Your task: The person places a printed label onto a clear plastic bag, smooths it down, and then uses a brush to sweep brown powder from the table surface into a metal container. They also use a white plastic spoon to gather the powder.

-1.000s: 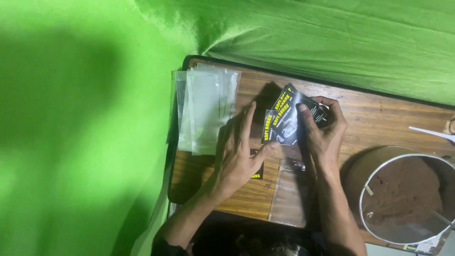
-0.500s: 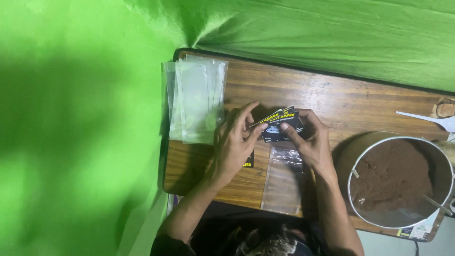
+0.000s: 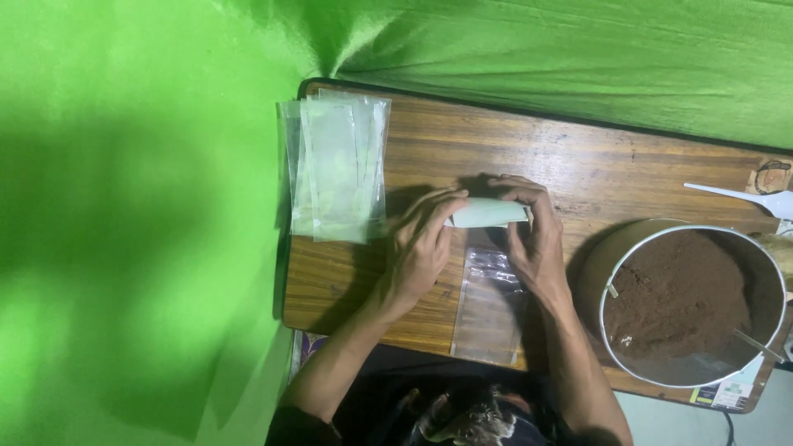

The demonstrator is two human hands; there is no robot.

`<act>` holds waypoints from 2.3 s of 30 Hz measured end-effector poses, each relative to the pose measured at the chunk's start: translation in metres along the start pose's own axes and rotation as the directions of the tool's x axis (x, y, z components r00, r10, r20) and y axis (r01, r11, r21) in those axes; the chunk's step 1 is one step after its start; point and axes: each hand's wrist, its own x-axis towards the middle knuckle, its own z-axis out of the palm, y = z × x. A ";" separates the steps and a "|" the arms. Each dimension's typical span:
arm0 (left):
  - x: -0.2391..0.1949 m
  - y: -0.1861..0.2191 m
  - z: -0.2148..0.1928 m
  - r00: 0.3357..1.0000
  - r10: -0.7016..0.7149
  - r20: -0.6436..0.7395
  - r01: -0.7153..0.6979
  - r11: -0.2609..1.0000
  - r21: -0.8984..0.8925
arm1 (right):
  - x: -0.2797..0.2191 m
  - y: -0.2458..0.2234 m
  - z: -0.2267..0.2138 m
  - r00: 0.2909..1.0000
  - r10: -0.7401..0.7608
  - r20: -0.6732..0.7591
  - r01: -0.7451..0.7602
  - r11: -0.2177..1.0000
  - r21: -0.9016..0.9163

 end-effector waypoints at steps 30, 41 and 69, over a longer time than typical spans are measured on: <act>-0.001 -0.015 0.000 0.972 -0.144 0.188 0.151 0.988 -0.024 | -0.005 0.027 0.006 0.999 0.023 0.028 -0.020 0.993 -0.115; 0.014 0.021 -0.001 0.968 -0.155 0.196 0.166 0.985 -0.038 | -0.002 0.016 0.018 0.998 -0.055 0.029 0.057 0.995 -0.080; 0.022 0.039 -0.028 0.829 -0.483 0.283 0.551 0.792 -0.263 | -0.015 -0.034 0.016 0.974 0.133 0.184 -0.149 0.986 0.078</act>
